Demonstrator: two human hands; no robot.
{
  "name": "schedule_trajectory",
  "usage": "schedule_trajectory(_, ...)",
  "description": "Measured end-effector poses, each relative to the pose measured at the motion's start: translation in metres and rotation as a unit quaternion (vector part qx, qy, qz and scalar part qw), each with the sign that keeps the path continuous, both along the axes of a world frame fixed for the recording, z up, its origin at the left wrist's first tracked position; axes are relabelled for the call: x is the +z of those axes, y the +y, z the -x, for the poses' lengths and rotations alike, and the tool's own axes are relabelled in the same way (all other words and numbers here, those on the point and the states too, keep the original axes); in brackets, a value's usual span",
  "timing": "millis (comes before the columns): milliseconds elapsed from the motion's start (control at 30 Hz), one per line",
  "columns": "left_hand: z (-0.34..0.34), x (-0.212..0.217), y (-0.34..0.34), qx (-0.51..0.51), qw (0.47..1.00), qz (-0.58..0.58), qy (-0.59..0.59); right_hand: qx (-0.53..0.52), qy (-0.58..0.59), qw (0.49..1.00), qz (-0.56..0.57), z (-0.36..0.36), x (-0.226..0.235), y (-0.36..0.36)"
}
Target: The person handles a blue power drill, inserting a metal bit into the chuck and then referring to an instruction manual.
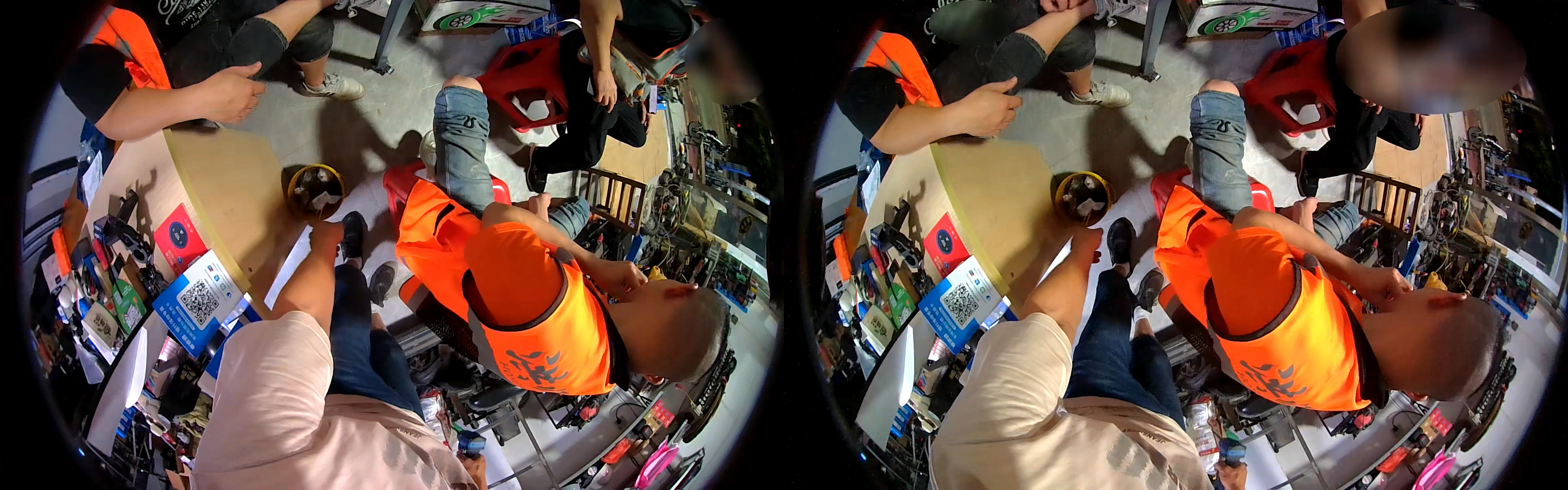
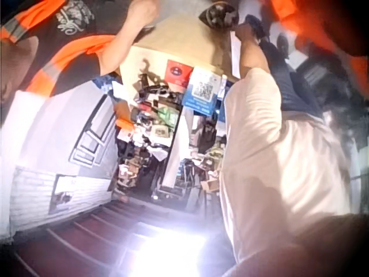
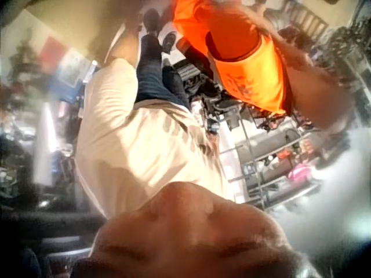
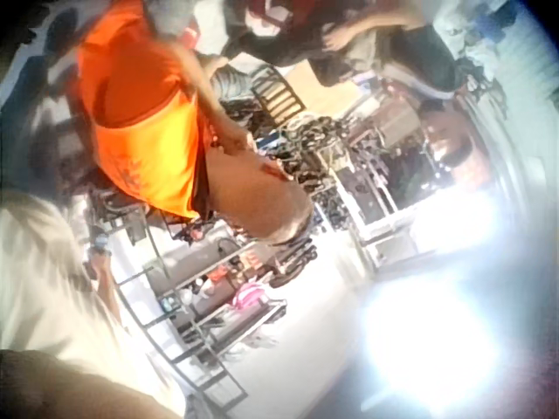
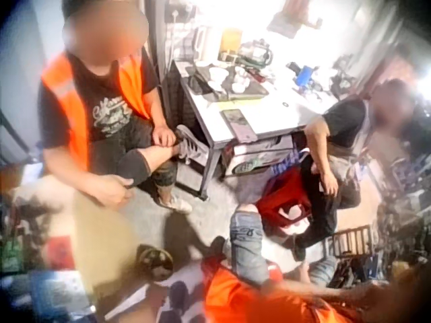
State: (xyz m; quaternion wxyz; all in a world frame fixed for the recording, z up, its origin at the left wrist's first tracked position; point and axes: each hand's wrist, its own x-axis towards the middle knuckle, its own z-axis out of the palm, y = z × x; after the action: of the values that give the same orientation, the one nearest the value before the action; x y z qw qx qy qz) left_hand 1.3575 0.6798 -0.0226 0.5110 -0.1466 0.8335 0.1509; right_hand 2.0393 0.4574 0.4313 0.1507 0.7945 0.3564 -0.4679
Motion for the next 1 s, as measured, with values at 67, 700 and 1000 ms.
schedule_trajectory(67, -0.024, -0.003, 0.002, -0.084, 0.996, 0.019, 0.026, 0.095, -0.055, 0.988, 0.107, 0.014, -0.007, 0.022)
schedule_trajectory(700, -0.175, 0.335, -0.151, -0.075, 0.936, -0.316, -0.137, 0.375, 0.287, 0.868, -0.156, 0.161, -0.001, 0.18)
schedule_trajectory(1000, -0.253, 0.471, -0.245, -0.039, 0.887, -0.457, -0.054, -0.013, 0.618, 0.786, -0.027, 0.294, 0.018, 0.149)
